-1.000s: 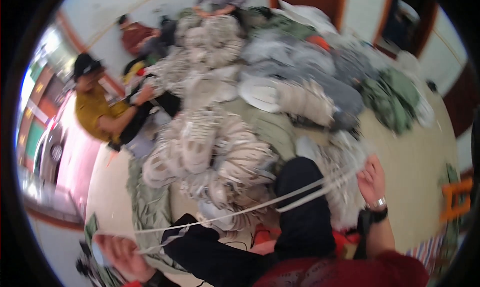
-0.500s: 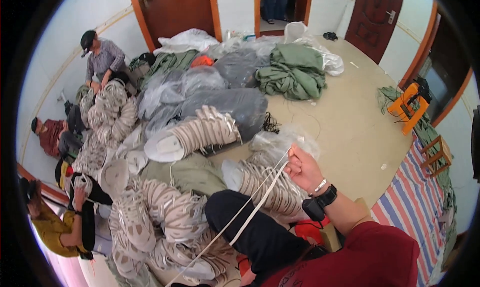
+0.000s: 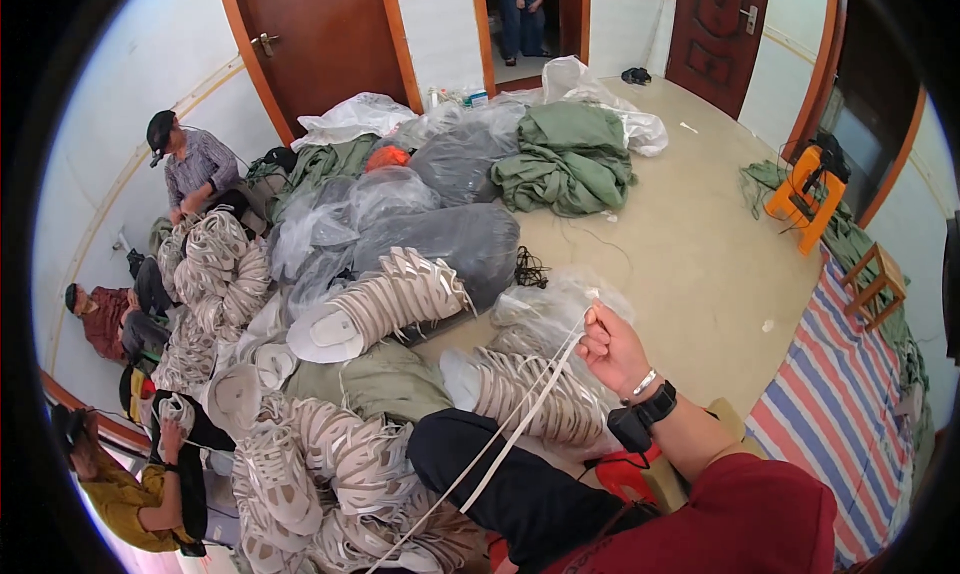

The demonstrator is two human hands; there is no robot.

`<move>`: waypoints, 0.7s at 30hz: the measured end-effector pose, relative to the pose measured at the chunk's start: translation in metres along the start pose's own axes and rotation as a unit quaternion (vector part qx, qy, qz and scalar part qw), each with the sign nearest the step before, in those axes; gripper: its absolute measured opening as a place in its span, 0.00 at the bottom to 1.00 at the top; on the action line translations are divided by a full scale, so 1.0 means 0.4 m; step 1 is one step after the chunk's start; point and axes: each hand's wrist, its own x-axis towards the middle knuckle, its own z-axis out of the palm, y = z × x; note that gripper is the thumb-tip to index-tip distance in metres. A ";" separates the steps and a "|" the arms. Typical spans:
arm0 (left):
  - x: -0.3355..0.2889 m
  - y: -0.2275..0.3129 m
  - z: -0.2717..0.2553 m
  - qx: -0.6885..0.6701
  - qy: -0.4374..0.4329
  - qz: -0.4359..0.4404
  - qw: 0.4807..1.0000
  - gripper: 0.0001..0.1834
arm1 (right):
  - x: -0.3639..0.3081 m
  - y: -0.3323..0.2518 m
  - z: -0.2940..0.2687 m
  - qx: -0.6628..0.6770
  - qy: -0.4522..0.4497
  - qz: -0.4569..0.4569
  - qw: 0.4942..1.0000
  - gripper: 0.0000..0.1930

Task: Sorting and tying bundles of white shoe components in a manufacturing setting.

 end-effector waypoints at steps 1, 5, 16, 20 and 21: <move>-0.004 -0.006 -0.001 -0.015 0.004 -0.008 1.000 0.05 | -0.003 -0.004 -0.003 -0.001 0.002 0.000 1.000 0.14; -0.021 -0.015 0.003 -0.078 0.014 -0.030 0.996 0.09 | -0.016 -0.009 -0.005 0.007 -0.020 0.004 1.000 0.15; 0.067 -0.150 0.166 -0.324 -0.080 -0.281 0.900 0.21 | -0.159 0.072 0.048 -0.256 -0.290 0.140 0.911 0.12; -0.124 -0.486 0.514 0.225 -0.118 -0.176 0.951 0.23 | -0.236 0.202 0.107 -0.291 -0.522 0.125 0.792 0.13; -0.170 -0.559 0.561 0.166 -0.075 -0.283 0.942 0.22 | -0.255 0.242 0.104 -0.294 -0.555 0.090 0.773 0.13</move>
